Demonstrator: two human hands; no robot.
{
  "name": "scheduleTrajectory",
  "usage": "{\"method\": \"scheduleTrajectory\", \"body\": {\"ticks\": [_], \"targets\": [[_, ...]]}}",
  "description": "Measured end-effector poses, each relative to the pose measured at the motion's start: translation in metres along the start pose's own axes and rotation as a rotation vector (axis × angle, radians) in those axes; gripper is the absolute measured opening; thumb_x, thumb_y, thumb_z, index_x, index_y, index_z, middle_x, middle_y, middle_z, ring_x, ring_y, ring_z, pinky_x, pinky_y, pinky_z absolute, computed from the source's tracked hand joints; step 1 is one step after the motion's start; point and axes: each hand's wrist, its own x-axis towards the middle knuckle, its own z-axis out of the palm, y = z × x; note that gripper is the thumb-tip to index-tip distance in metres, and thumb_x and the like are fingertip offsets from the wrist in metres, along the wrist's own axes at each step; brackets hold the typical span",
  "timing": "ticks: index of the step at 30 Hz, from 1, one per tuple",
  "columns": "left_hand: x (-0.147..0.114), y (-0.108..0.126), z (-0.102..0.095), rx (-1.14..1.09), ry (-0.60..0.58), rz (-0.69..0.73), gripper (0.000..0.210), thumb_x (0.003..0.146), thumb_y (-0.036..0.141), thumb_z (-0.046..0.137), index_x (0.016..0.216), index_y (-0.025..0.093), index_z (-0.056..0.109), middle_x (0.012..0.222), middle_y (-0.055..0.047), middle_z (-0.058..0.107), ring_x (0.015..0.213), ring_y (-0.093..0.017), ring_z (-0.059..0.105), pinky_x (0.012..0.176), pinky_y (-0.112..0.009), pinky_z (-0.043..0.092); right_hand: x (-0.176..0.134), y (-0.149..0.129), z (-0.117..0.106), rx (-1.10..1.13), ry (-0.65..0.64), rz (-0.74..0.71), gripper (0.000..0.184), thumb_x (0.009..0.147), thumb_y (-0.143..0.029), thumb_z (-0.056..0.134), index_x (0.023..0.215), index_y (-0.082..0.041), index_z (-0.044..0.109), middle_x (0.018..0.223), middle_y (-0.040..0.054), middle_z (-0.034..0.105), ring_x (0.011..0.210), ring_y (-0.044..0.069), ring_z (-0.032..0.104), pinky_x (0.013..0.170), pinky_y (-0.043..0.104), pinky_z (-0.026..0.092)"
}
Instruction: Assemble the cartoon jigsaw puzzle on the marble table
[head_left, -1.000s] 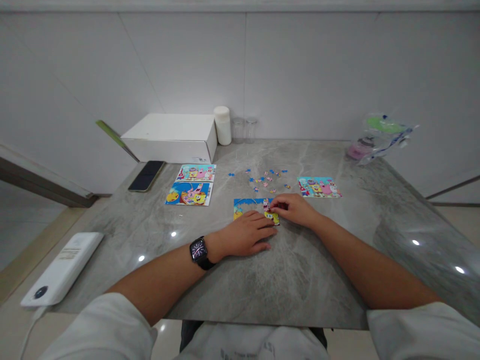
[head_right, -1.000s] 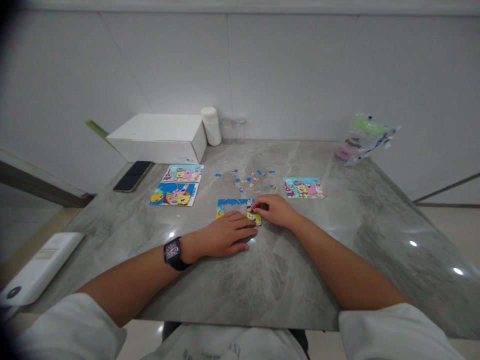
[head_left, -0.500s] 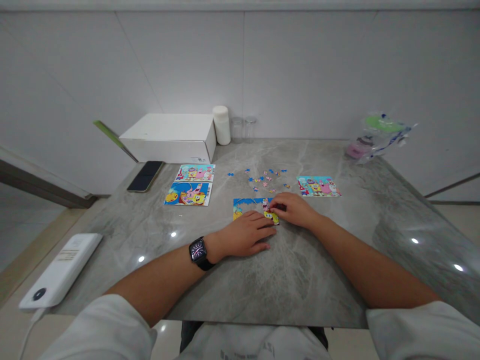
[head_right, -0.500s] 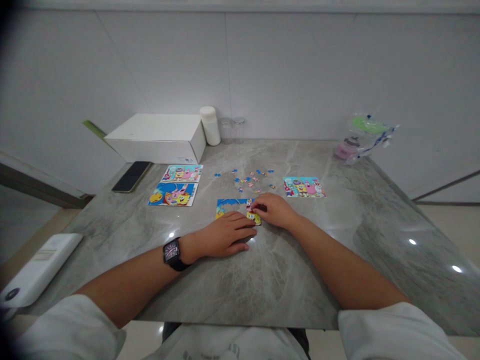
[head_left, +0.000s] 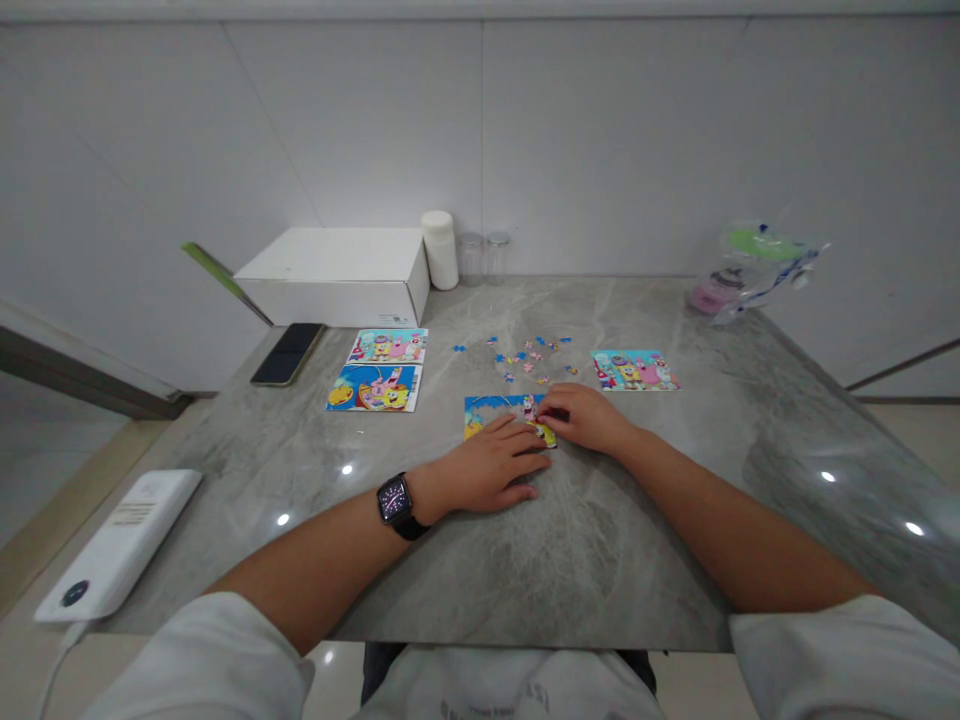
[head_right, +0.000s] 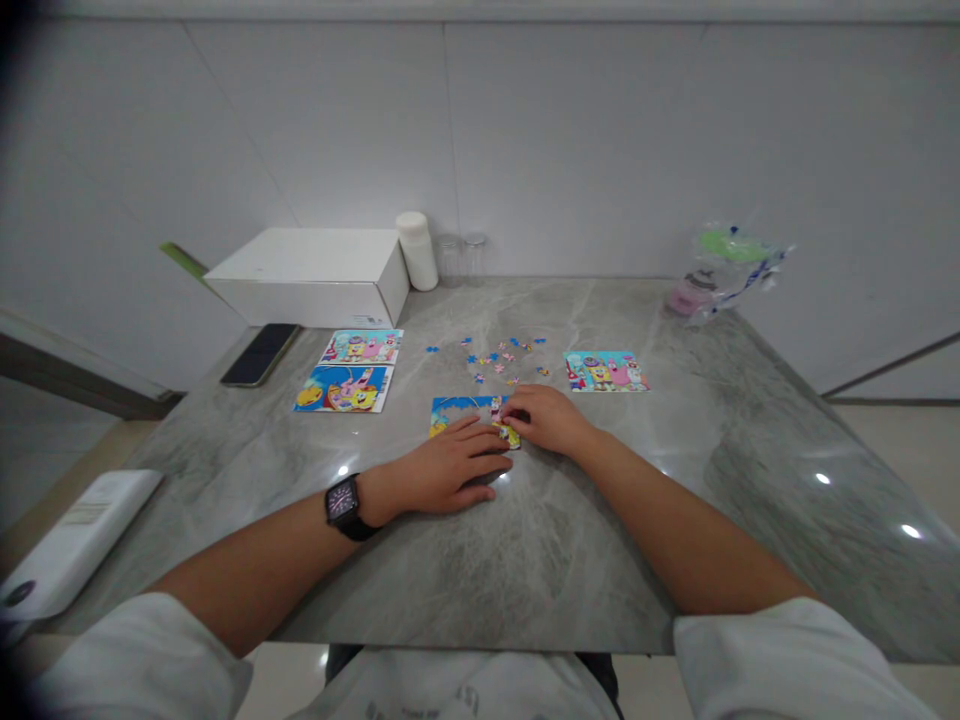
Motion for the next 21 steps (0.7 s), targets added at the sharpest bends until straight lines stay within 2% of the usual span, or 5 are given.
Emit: {"method": "scheduleTrajectory", "body": {"ticks": [4,7,13,21], "targets": [[0.0001,0.0004,-0.0015,0.004,-0.009,-0.009,0.041,0.104,0.046,0.059,0.136,0.022,0.067,0.143,-0.014,0.066,0.141,-0.032,0.054,0.127,-0.056,0.032,0.0006,0.0016,-0.0032,0.026,0.093,0.065,0.009,0.094,-0.021,0.068,0.089,-0.022,0.075,0.082,0.0034,0.069,0.077,0.018,0.062,0.072,0.030,0.045],[0.0003,0.0002,-0.0010,-0.004,-0.001,-0.012,0.039,0.104,0.045,0.060,0.136,0.023,0.068,0.143,-0.013,0.066,0.138,-0.031,0.055,0.126,-0.055,0.035,0.0006,0.0044,-0.0059,0.022,0.150,0.096,0.008,0.093,-0.020,0.067,0.088,-0.021,0.073,0.081,0.0033,0.068,0.076,0.018,0.061,0.073,0.031,0.045],[-0.0005,-0.0013,0.0033,-0.026,0.009,-0.029,0.038,0.105,0.043,0.057,0.134,0.021,0.068,0.146,-0.014,0.065,0.135,-0.030,0.057,0.120,-0.050,0.044,-0.0006,0.0051,-0.0058,0.006,0.079,0.020,0.007,0.092,-0.019,0.067,0.086,-0.021,0.071,0.083,0.0036,0.068,0.076,0.018,0.061,0.072,0.030,0.045],[-0.0008,-0.0007,0.0031,-0.013,-0.017,-0.027,0.034,0.106,0.041,0.056,0.132,0.021,0.067,0.148,-0.014,0.062,0.137,-0.030,0.056,0.121,-0.051,0.042,-0.0009,0.0035,-0.0064,0.010,0.013,-0.031,0.009,0.095,-0.023,0.066,0.088,-0.021,0.072,0.085,0.0045,0.071,0.079,0.019,0.062,0.075,0.031,0.046]]}}
